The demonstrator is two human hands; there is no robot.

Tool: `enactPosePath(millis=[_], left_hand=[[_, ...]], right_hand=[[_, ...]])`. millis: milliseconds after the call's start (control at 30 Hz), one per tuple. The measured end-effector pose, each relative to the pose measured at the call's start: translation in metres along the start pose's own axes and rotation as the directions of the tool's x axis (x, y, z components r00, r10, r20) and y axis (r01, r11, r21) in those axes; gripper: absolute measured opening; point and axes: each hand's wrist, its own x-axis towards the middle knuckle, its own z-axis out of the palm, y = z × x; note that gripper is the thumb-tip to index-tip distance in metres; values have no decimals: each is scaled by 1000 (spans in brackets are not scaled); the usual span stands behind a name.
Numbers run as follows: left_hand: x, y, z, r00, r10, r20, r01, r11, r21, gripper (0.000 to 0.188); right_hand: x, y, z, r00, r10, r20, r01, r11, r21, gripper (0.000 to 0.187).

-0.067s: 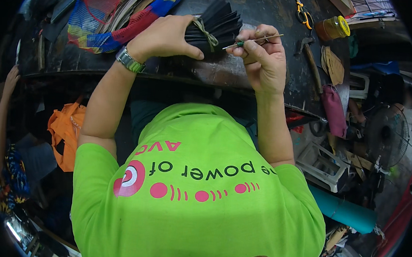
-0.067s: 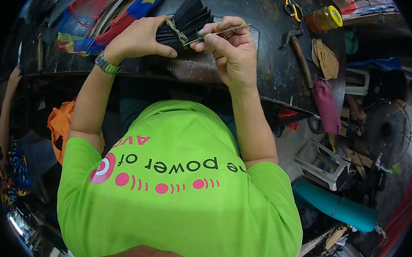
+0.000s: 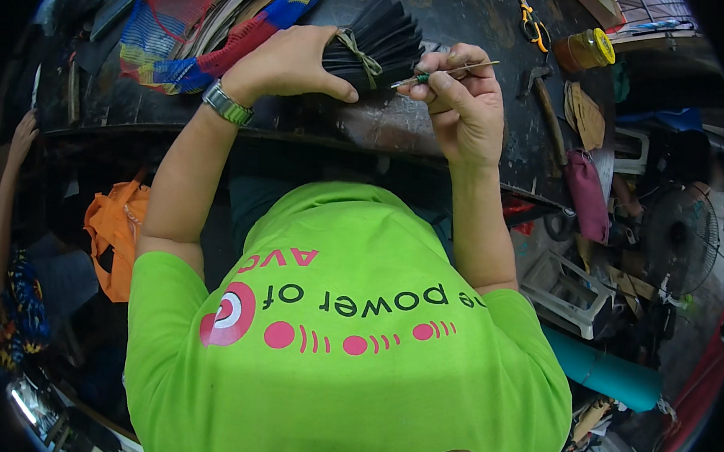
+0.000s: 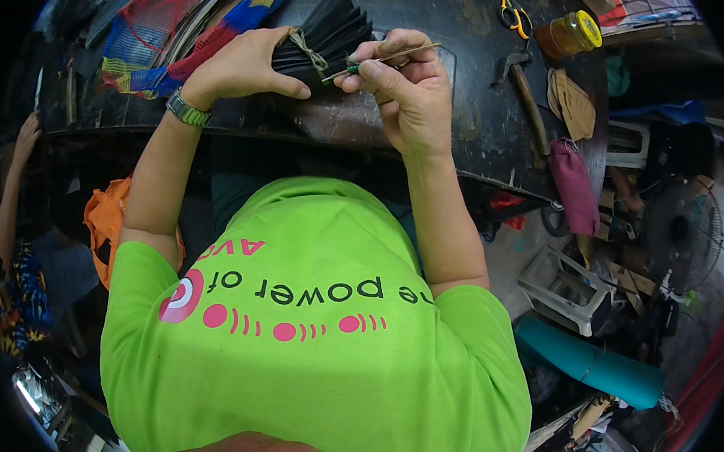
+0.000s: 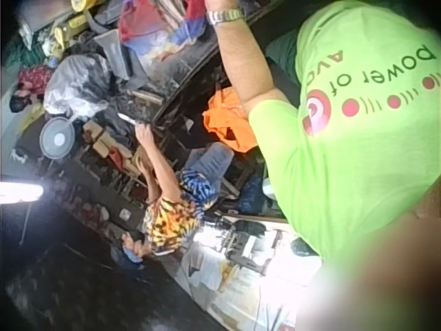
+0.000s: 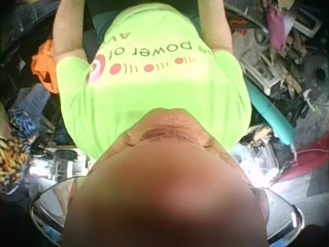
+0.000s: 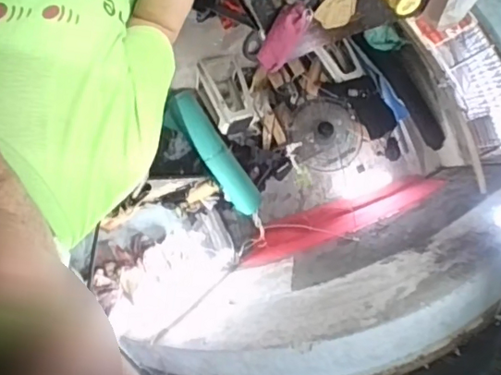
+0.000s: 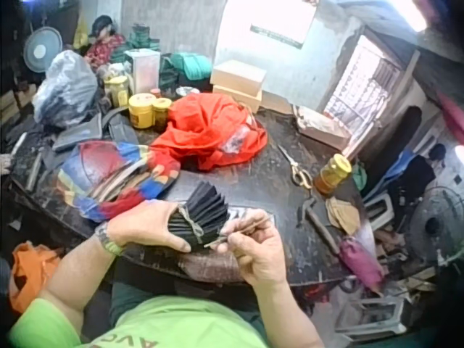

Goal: The person gathers black rubber pieces on a workbench, aligns them into a neat stack, and ties the bundle with a thin strip. They then place the bundle aside and retrieve more pieces from a red cloth bag, repeating the stacking process.

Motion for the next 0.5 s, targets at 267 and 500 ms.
enactPosePath(millis=[267, 500], left_hand=[[-5, -17, -12, 969, 38, 245, 72, 902, -426, 62], [7, -26, -13, 954, 58, 295, 86, 887, -453, 71]], right_hand=[[1, -1, 18, 995, -34, -90, 28, 997, -69, 16], [5, 6, 21, 985, -163, 63, 173, 868, -466, 17]])
